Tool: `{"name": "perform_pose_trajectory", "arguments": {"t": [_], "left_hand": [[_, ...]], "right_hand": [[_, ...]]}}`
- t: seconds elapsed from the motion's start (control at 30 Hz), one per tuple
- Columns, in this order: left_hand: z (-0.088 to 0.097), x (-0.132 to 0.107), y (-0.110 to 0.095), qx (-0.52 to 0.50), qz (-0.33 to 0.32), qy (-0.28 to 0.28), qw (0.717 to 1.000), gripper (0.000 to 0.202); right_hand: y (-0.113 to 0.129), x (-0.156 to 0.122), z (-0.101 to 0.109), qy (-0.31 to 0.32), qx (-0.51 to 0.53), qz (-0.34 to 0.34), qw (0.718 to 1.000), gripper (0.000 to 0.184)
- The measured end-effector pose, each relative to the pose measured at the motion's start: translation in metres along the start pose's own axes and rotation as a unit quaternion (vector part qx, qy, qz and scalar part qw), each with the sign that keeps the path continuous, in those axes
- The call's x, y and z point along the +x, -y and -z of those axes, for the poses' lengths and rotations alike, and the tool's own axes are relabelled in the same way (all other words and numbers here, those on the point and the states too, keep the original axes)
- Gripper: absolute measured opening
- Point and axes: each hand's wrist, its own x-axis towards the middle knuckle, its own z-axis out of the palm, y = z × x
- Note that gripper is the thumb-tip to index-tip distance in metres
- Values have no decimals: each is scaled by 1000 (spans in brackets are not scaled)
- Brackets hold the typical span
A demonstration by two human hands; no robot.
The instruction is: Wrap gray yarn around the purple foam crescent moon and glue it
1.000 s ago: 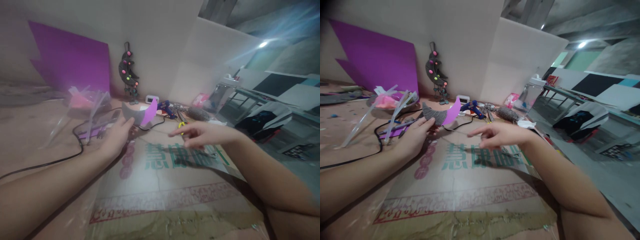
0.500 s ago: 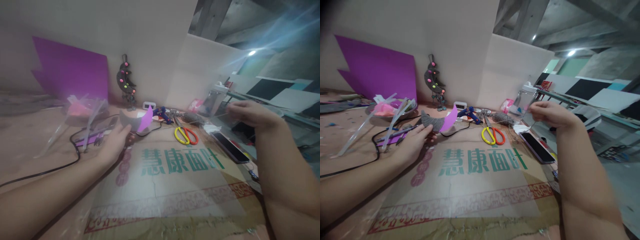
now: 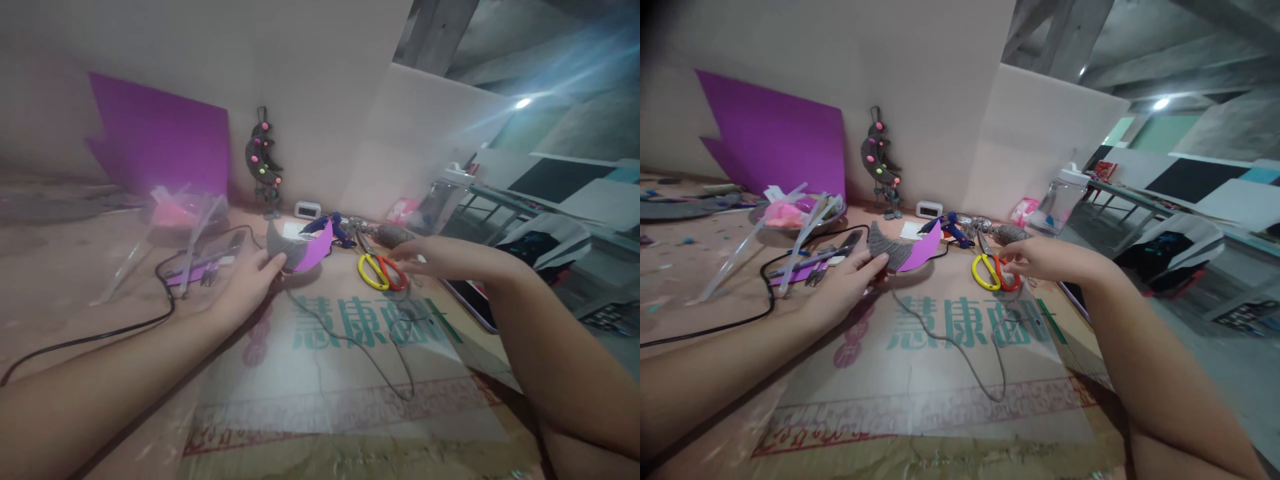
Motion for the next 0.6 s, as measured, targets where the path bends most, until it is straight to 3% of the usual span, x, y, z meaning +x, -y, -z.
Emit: {"name": "perform_pose_trajectory", "arguments": {"t": [0.1, 0.27, 0.37, 0.6], "left_hand": [[0, -2, -3, 28, -11, 6, 1000, 31], [0, -5, -9, 22, 1, 3, 1000, 27], [-1, -5, -11, -4, 8, -2, 1000, 26], [-2, -3, -9, -14, 5, 13, 1000, 24]], "right_hand": [[2, 15, -17, 23, 2, 1, 1000, 42], [6, 44, -45, -131, -62, -14, 989, 39], [2, 70, -56, -191, -69, -29, 979, 40], [-7, 134, -66, -188, 53, -76, 978, 49]]}}
